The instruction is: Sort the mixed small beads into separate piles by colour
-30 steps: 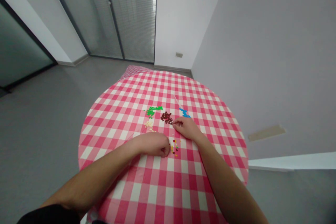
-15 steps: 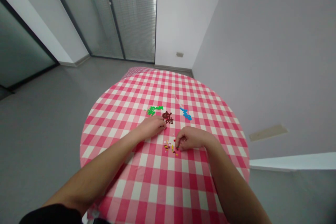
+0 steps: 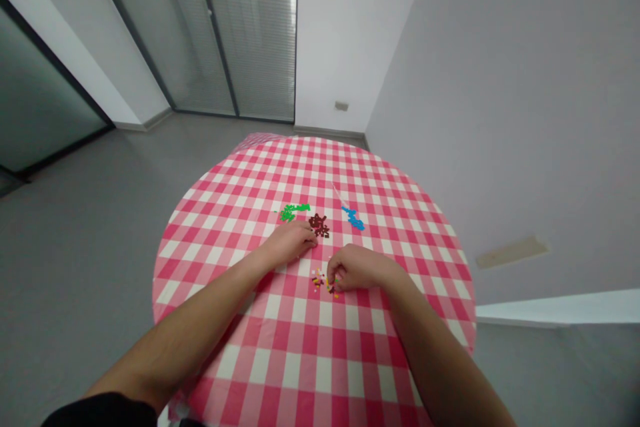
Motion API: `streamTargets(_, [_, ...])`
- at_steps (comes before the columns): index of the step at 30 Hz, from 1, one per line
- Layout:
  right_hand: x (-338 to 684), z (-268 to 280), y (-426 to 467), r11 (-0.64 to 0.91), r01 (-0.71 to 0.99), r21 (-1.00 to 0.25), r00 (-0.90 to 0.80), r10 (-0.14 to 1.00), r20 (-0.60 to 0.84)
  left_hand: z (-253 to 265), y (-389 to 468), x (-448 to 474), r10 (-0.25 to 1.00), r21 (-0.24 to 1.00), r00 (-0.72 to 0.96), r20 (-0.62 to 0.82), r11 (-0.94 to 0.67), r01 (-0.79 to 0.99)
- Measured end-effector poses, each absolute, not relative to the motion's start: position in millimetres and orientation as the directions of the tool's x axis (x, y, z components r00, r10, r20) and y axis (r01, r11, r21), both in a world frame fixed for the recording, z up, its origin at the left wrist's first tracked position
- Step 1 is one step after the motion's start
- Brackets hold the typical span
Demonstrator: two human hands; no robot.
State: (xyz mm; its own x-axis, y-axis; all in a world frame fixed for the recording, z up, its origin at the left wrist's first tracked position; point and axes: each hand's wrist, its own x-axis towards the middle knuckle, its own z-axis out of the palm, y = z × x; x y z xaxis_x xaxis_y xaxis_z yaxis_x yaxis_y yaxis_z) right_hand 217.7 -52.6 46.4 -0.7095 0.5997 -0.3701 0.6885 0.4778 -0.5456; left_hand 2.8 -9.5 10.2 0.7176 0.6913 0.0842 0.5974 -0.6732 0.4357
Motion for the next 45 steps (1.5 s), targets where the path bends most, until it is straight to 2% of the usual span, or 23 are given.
streamTargets(6, [215,45,-54,0.488,0.685,-0.541,-0.715,0.593,-0.370,9,-8,4,0.693,0.388,0.718,0.071,-0.682,0.620])
streamTargets(16, [216,54,-54,0.412,0.779,-0.474,-0.601,0.706,-0.375,13,-11,8,0.724,0.368,0.686,0.072,-0.658,0.656])
streamTargets(24, [211,49,-54,0.442,0.739,-0.508,-0.650,0.668,-0.364,15,-12,8,0.733,0.350,0.673,0.101,-0.659,0.665])
streamTargets(27, [212,51,-52,0.414,0.721,-0.556,-0.638,0.709,-0.300,14,-12,7,0.745,0.351,0.657,0.118,-0.650,0.674])
streamTargets(29, [216,48,-46,0.381,0.715,-0.586,-0.589,0.780,-0.212,15,-13,5,0.762,0.358,0.634,0.133,-0.633,0.686])
streamTargets(33, [227,33,-31,0.309,0.784,-0.539,-0.406,0.911,-0.068,20,-14,0,0.786,0.398,0.606,0.122,-0.598,0.696])
streamTargets(37, [234,19,-22,0.243,0.814,-0.528,-0.324,0.944,-0.065,22,-15,-1,0.793,0.409,0.600,0.110,-0.586,0.700])
streamTargets(42, [237,15,-21,0.240,0.772,-0.589,-0.360,0.928,-0.094,20,-18,4,0.787,0.412,0.604,0.126,-0.596,0.689])
streamTargets(45, [234,18,-21,0.246,0.796,-0.553,-0.355,0.930,-0.096,16,-17,7,0.779,0.388,0.609,0.152,-0.613,0.688])
